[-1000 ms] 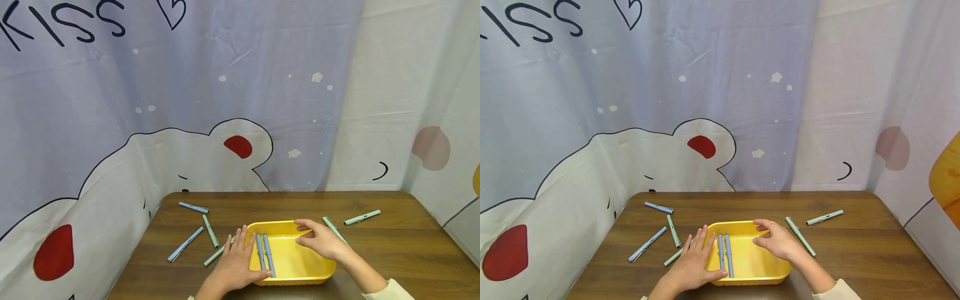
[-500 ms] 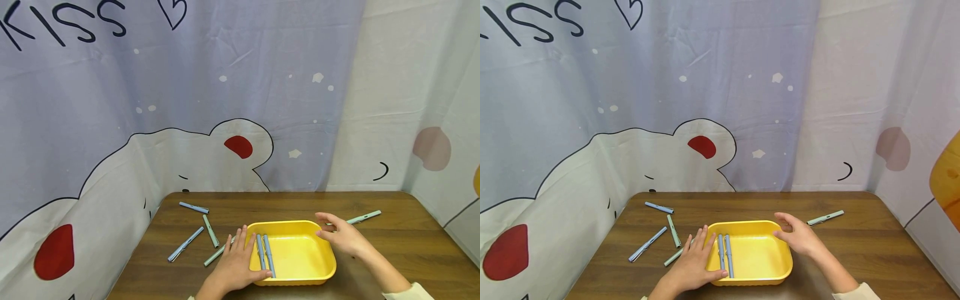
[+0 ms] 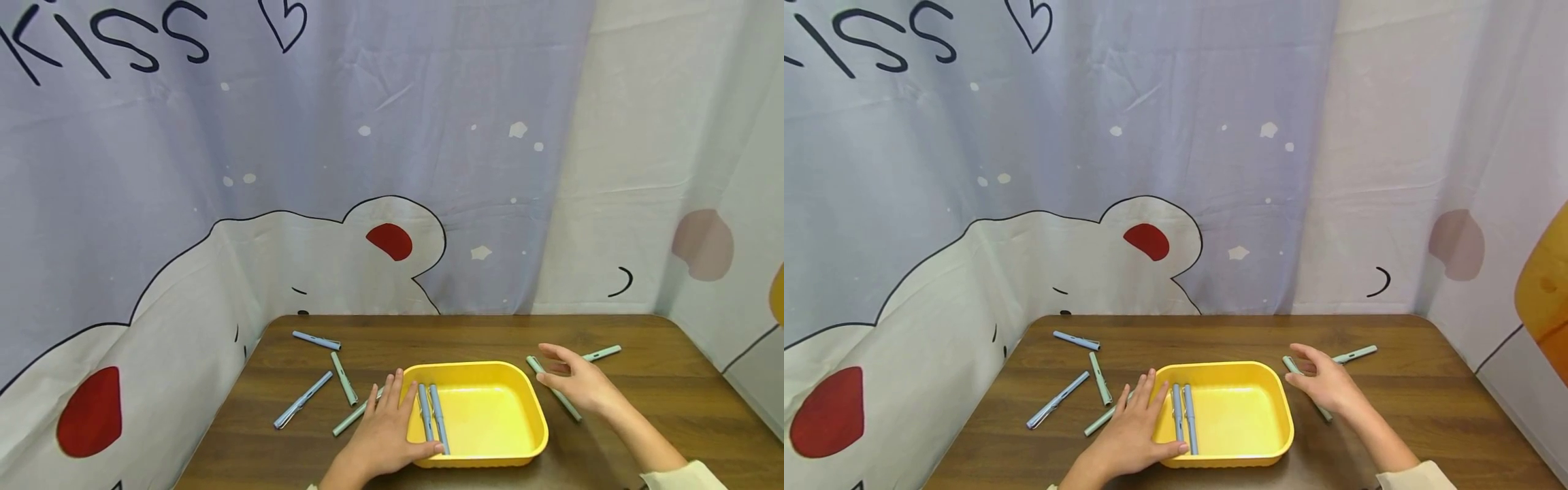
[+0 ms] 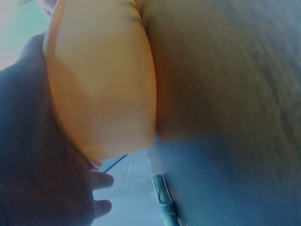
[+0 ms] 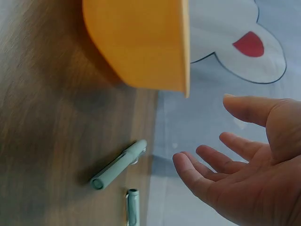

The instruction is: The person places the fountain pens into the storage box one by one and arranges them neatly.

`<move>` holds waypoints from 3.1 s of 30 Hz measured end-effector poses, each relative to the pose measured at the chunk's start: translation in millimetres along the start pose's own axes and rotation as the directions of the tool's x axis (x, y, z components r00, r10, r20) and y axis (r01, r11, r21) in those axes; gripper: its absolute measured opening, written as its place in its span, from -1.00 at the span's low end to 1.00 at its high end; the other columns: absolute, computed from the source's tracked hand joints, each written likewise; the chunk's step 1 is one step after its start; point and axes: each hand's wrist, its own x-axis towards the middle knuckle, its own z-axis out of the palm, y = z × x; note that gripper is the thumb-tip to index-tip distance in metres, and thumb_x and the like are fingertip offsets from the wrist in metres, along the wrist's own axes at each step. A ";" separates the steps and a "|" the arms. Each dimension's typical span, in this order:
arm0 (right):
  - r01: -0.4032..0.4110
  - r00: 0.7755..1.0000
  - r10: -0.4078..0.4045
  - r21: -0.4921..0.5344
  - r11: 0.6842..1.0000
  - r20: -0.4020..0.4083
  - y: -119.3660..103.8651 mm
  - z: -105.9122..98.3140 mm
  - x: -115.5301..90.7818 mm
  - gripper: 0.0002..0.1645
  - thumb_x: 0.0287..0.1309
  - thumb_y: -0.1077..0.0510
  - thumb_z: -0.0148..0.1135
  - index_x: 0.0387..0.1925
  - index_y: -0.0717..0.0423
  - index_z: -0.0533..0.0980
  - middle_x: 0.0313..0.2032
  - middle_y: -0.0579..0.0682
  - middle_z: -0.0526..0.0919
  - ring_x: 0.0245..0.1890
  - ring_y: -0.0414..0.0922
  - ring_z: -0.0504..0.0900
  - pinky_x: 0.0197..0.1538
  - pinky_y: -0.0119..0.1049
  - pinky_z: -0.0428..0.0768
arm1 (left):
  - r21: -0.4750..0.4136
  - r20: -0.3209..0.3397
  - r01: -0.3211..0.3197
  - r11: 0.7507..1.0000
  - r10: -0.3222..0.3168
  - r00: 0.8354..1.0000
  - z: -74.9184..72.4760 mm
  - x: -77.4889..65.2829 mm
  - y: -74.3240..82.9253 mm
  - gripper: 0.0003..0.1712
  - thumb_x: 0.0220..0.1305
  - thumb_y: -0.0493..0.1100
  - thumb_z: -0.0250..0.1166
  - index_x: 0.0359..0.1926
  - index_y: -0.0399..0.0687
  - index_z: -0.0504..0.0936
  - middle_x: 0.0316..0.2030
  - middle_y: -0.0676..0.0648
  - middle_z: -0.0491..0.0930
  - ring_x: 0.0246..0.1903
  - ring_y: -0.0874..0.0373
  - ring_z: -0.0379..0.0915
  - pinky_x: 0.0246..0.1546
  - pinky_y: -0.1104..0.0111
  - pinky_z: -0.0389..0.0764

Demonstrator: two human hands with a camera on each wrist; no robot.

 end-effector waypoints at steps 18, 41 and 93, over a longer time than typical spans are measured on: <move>-0.013 0.999 0.004 -0.209 0.978 -0.044 37.1 13.8 18.0 -0.15 0.27 0.05 0.36 0.40 0.41 0.26 0.28 0.54 0.37 0.18 0.47 0.47 0.07 0.31 0.54 | -0.003 -0.012 0.003 1.000 -0.003 1.000 2.5 -0.5 -1.2 0.28 0.13 0.64 0.13 0.60 -0.07 0.06 0.61 -0.23 -0.24 0.58 -0.20 -0.27 0.48 -0.24 -0.19; -0.073 0.996 0.046 -0.393 0.916 -0.076 53.7 35.2 30.1 -0.22 0.18 0.08 0.40 0.32 0.40 0.37 0.18 0.51 0.42 0.04 0.38 0.37 0.01 0.33 0.47 | -0.001 -0.014 0.006 1.000 -0.006 1.000 2.3 -0.8 -0.5 0.28 0.14 0.63 0.14 0.61 -0.06 0.04 0.61 -0.23 -0.27 0.58 -0.19 -0.27 0.48 -0.25 -0.18; -0.232 0.973 0.198 0.542 0.808 0.122 46.5 -6.9 5.4 -0.23 0.45 0.18 0.01 0.46 0.52 -0.03 -0.02 0.16 0.58 -0.12 -0.03 0.64 -0.05 -0.11 0.70 | 0.004 -0.019 0.010 1.000 -0.010 1.000 4.8 0.9 -3.9 0.29 0.12 0.64 0.14 0.61 -0.04 0.02 0.62 -0.19 -0.28 0.58 -0.19 -0.27 0.49 -0.24 -0.20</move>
